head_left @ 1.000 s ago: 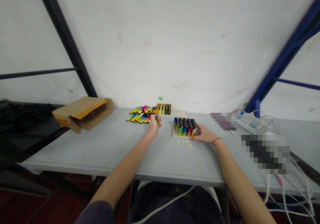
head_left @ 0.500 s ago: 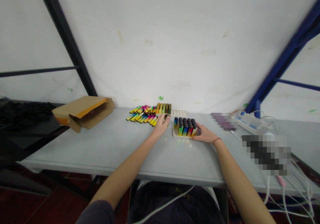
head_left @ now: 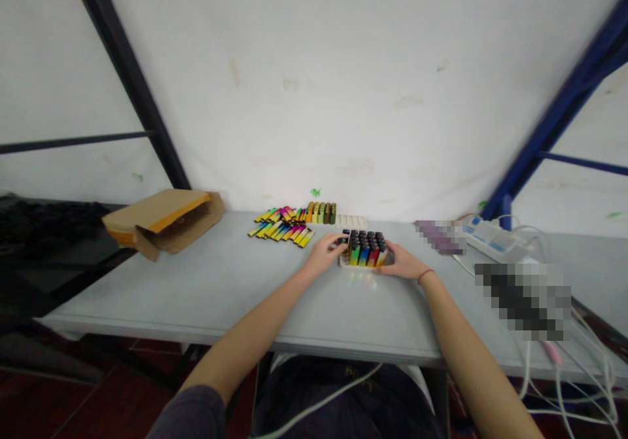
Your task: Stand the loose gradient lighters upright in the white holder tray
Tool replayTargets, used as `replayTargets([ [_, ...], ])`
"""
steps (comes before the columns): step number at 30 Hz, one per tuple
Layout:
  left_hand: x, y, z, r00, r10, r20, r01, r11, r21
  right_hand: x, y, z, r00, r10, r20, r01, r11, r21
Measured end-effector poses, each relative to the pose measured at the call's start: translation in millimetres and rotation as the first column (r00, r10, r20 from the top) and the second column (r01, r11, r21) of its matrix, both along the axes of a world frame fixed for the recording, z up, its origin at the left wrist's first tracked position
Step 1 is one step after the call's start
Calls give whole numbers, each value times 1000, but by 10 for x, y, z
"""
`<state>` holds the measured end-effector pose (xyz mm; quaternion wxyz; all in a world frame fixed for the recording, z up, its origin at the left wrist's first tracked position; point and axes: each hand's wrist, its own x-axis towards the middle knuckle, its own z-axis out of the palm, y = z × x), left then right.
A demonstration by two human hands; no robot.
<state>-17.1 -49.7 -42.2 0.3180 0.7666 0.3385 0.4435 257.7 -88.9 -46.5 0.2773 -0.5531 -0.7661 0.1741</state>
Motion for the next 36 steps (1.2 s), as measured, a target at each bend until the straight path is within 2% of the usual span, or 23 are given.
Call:
replayTargets([
  [5,24,28,-20,996,88,15,-88,996,-11,1,14,-19,1000,6,12,-6,1000,-5],
  [11,-6,-16,38,980,121,-160,-77,963,257,-14,0,8,999,11,40,-10,1000,-3],
  [13,-30,-21,77,949,199,-245,-118,943,311,-20,-9,18,999,14,44,-14,1000,-1],
  [15,-81,2,109,868,364,-338,-258,912,319,-23,-16,23,998,-12,59,13,1000,-13],
  [17,-166,50,119,735,515,-441,-419,857,301,-24,-19,25,997,-38,71,40,999,-24],
  [19,-272,104,105,614,575,-541,-499,813,299,-22,-18,24,997,-44,69,46,999,-28],
  [22,-393,152,70,511,588,-627,-504,796,335,-20,-13,23,998,-36,55,38,999,-24],
  [24,-409,148,65,493,587,-642,-497,796,346,-21,-11,27,998,-26,52,27,999,-26],
  [29,-314,76,123,558,495,-666,-468,850,241,-28,-14,30,999,-8,34,9,1000,-22],
  [34,-295,37,157,558,405,-724,-458,878,139,-23,-11,6,1000,-16,22,16,1000,-5],
  [36,-309,44,158,584,381,-717,-452,886,104,-19,-10,0,999,-21,24,21,1000,0],
])
